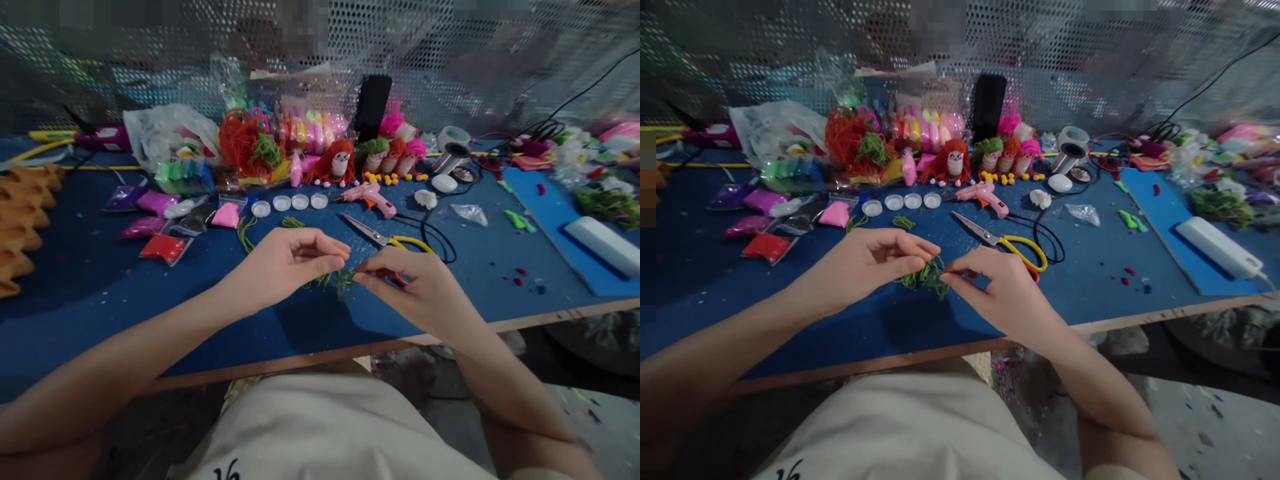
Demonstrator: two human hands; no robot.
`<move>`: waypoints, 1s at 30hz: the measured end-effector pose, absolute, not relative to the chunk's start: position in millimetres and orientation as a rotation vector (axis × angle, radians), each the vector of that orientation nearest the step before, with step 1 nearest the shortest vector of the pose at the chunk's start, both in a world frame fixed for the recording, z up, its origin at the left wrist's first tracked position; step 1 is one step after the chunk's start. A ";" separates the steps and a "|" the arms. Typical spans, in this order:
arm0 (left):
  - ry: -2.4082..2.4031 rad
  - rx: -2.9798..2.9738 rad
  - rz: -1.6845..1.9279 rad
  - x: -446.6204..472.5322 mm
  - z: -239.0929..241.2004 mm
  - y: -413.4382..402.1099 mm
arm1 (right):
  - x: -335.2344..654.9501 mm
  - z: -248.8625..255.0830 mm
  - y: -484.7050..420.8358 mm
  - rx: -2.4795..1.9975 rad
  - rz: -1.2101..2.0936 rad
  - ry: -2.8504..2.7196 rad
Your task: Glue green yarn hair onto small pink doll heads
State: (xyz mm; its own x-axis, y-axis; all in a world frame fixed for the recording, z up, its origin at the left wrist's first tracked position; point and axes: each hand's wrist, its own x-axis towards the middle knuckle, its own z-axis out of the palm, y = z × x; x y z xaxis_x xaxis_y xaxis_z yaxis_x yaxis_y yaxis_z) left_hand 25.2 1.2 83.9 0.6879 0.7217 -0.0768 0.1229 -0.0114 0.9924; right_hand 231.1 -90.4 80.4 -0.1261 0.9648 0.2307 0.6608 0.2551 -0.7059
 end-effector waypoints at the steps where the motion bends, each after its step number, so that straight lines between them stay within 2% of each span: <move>1: 0.714 1.549 0.548 28.1 84.1 0.2 | 228.2 83.0 -87.1 -1.463 0.547 -1.834; 5: 0.772 1.528 0.650 32.5 78.5 -2.9 | 222.8 87.6 -74.6 -1.482 0.487 -1.658; 9: 0.833 1.382 0.780 25.7 70.5 -3.4 | 227.3 83.9 -63.9 -1.455 0.662 -1.379; 14: 0.913 1.242 0.801 17.7 65.9 -1.0 | 228.9 78.7 -46.9 -1.176 0.835 -1.094; 18: 0.953 1.358 0.615 11.7 65.6 8.5 | 227.0 87.6 -37.4 -1.015 0.795 -1.041; 22: 0.942 1.736 0.382 3.8 67.4 16.6 | 227.5 92.1 -34.1 -0.883 0.779 -0.951; 25: 0.925 1.766 0.600 5.4 70.9 15.5 | 223.8 85.9 -32.8 -0.873 0.905 -0.916; 30: 0.891 1.307 0.761 23.2 76.1 7.4 | 210.3 69.1 -30.6 -0.916 0.924 -0.903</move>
State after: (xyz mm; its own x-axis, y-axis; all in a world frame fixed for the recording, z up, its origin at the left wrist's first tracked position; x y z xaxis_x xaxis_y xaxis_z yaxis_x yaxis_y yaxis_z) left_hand 23.2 7.4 76.1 0.4728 0.8733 -0.1172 0.0215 0.1215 0.9924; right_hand 210.3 -30.6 69.1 0.3263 0.9173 0.2283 -0.2493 0.3165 -0.9153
